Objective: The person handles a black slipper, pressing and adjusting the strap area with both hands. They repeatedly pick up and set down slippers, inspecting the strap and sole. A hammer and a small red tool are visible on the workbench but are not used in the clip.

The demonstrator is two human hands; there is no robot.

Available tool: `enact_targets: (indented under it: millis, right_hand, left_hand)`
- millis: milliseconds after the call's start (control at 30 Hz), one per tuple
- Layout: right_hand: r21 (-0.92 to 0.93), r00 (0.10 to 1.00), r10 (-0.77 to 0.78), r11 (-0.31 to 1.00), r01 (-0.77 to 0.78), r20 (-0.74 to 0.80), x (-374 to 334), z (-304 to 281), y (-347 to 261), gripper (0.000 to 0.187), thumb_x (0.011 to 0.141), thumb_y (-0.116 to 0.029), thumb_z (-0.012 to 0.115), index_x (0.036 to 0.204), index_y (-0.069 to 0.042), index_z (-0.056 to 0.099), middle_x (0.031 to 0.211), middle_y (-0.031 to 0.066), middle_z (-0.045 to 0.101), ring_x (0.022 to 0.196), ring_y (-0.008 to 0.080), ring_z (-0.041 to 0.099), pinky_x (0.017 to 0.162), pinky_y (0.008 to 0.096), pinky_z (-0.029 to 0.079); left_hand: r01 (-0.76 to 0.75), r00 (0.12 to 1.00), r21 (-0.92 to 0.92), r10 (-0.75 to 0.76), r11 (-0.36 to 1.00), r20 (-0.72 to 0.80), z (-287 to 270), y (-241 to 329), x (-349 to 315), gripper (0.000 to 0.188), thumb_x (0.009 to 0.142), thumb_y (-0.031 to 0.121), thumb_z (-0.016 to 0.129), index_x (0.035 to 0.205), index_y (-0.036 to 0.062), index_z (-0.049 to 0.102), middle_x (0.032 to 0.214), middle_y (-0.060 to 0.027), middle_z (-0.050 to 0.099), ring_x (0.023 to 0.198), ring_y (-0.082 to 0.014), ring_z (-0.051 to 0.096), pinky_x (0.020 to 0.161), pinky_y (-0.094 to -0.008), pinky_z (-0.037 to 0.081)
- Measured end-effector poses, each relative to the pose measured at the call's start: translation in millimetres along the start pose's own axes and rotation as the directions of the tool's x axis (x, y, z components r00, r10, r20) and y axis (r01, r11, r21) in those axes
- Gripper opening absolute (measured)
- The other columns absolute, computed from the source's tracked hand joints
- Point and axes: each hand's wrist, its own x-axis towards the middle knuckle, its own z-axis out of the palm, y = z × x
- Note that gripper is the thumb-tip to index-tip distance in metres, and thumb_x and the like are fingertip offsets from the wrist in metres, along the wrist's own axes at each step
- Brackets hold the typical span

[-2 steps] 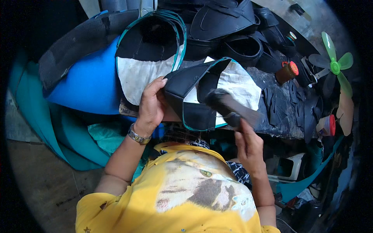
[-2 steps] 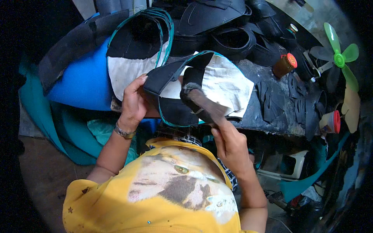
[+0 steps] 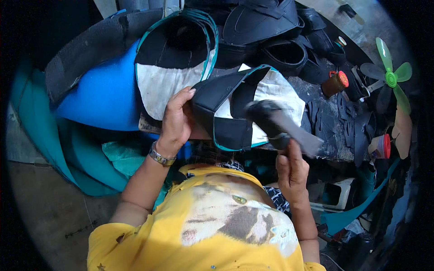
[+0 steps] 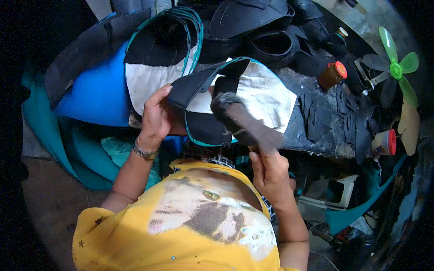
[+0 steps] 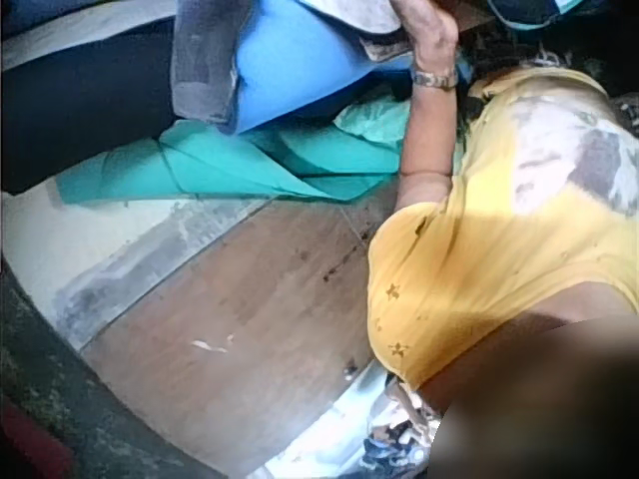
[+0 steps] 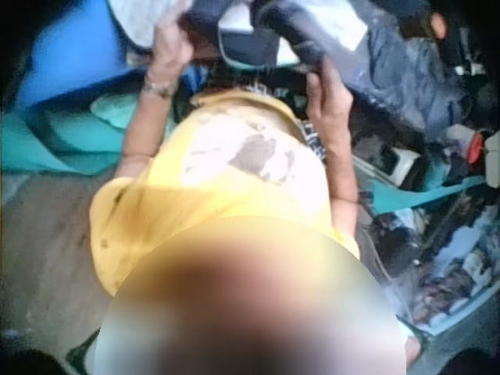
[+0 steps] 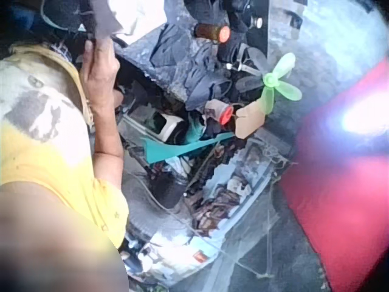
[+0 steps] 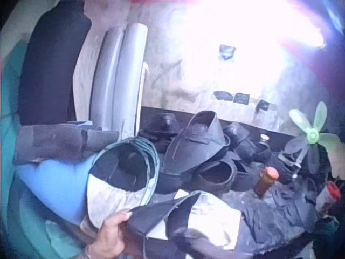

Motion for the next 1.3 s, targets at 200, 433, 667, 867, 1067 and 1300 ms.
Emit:
enact_targets:
  millis: [200, 433, 667, 867, 1067, 1300]
  right_hand:
    - [-0.143, 0.985, 0.133, 0.983, -0.117, 0.11, -3.9, -1.4, 7.5, 0.043, 0.09, -0.002, 0.057, 0.132, -0.001, 0.048, 0.096, 0.0214, 0.065, 0.083, 0.0337, 0.068, 0.071, 0.0356, 0.054]
    - [-0.168, 0.991, 0.13, 0.978, -0.121, 0.042, -15.3, 0.6, 19.9, 0.045, 0.092, -0.004, 0.056, 0.136, -0.003, 0.045, 0.096, 0.0212, 0.066, 0.08, 0.0303, 0.068, 0.07, 0.0331, 0.053]
    - [-0.049, 0.985, 0.123, 0.99, -0.129, -0.123, -21.6, -0.6, 24.4, 0.044, 0.092, -0.005, 0.056, 0.135, -0.005, 0.047, 0.096, 0.0224, 0.065, 0.079, 0.0349, 0.067, 0.067, 0.0387, 0.053]
    - [-0.309, 0.991, 0.09, 0.944, -0.116, -0.096, -11.3, -4.8, 8.6, 0.043, 0.094, -0.007, 0.055, 0.135, 0.001, 0.045, 0.095, 0.0235, 0.065, 0.079, 0.0269, 0.068, 0.069, 0.0324, 0.052]
    - [-0.247, 0.986, 0.167, 0.957, -0.155, 0.028, -0.3, 2.3, -2.0, 0.048, 0.09, -0.006, 0.059, 0.136, -0.012, 0.048, 0.088, 0.0208, 0.062, 0.076, 0.034, 0.065, 0.066, 0.0398, 0.051]
    - [-0.541, 0.902, 0.175, 0.749, -0.382, -0.395, 39.9, -30.2, 65.0, 0.032, 0.093, -0.014, 0.055, 0.124, -0.007, 0.05, 0.101, 0.0198, 0.065, 0.085, 0.0407, 0.064, 0.069, 0.0477, 0.052]
  left_hand:
    - [-0.018, 0.999, 0.004, 0.018, 1.0, 0.028, -1.4, -1.5, 2.6, 0.03, 0.088, 0.019, 0.053, 0.112, 0.0015, 0.06, 0.105, -0.0062, 0.066, 0.098, -0.0173, 0.06, 0.091, -0.0302, 0.044]
    - [-0.039, 0.999, 0.018, 0.039, 0.999, 0.008, 3.0, -0.8, 0.7, 0.028, 0.087, 0.019, 0.053, 0.108, 0.0023, 0.061, 0.102, -0.0049, 0.065, 0.094, -0.015, 0.06, 0.088, -0.0284, 0.044]
    - [-0.035, 0.999, 0.0, 0.035, 0.999, -0.009, 8.2, -0.5, -3.6, 0.026, 0.087, 0.017, 0.052, 0.105, 0.0028, 0.062, 0.096, -0.0035, 0.065, 0.089, -0.0125, 0.059, 0.084, -0.0265, 0.044]
    - [-0.056, 0.998, 0.028, 0.056, 0.998, -0.007, 10.7, -0.8, -4.4, 0.026, 0.087, 0.019, 0.052, 0.104, 0.0027, 0.062, 0.099, -0.0048, 0.065, 0.091, -0.0134, 0.06, 0.086, -0.0267, 0.044]
    - [-0.057, 0.996, -0.013, 0.057, 0.998, -0.063, 6.5, -6.1, -0.1, 0.026, 0.089, 0.022, 0.053, 0.106, 0.0041, 0.062, 0.101, -0.0076, 0.067, 0.09, -0.0184, 0.063, 0.083, -0.0316, 0.048]
    - [0.068, 0.997, -0.15, -0.061, 0.986, 0.053, 10.6, 20.5, -14.1, 0.03, 0.089, 0.022, 0.053, 0.11, 0.0035, 0.062, 0.097, -0.0109, 0.07, 0.085, -0.023, 0.067, 0.079, -0.0354, 0.053]
